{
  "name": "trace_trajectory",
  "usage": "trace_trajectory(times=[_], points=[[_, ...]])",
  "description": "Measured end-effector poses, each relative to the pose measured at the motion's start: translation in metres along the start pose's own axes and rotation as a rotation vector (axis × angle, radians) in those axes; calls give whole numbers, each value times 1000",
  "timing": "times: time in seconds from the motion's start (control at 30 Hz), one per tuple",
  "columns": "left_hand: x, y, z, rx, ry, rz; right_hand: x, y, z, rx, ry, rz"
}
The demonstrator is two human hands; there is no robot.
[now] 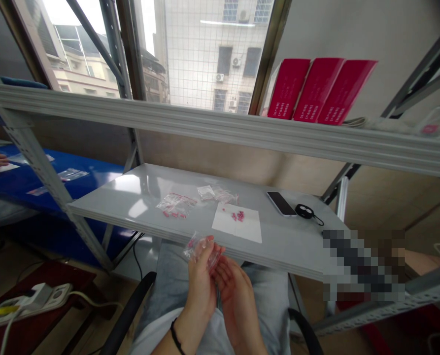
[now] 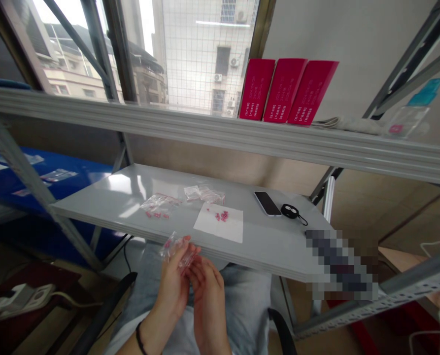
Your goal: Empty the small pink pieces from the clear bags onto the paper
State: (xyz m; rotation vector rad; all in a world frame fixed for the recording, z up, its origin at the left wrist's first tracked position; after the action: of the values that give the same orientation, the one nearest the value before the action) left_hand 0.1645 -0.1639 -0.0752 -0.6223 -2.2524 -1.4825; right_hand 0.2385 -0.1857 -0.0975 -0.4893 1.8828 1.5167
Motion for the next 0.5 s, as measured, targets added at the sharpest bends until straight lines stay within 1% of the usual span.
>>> trace_trajectory(times=[0.07,0.13,0.23,0.37,0.43,0.5], points=[[-2,-1,0,-5,39,56,6,3,0,22,61,52],[-4,-3,-1,-2,73,146,12,5,1,43,93,84],[-7,-7,-2,24,151,306,20,4,1,74,114,126],[-12,-13,-1,34,278,528,28,0,2,48,160,176],[-16,-15,-1,30,306,617,30,-3,3,51,163,170],[-20,-17,0,23,326,659,32,-5,4,58,155,158]])
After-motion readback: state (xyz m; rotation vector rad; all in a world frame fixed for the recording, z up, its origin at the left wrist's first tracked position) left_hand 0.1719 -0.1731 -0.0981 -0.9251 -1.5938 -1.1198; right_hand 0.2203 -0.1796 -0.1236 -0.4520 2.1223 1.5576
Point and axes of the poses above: each hand's wrist, its own z-axis towards the middle knuckle, its own y-axis out of the palm, x = y × z, the point moved 3 cm from there along z, towards the middle knuckle, and after that the axes turned 12 degrees about -y, right-handed, at the moved point
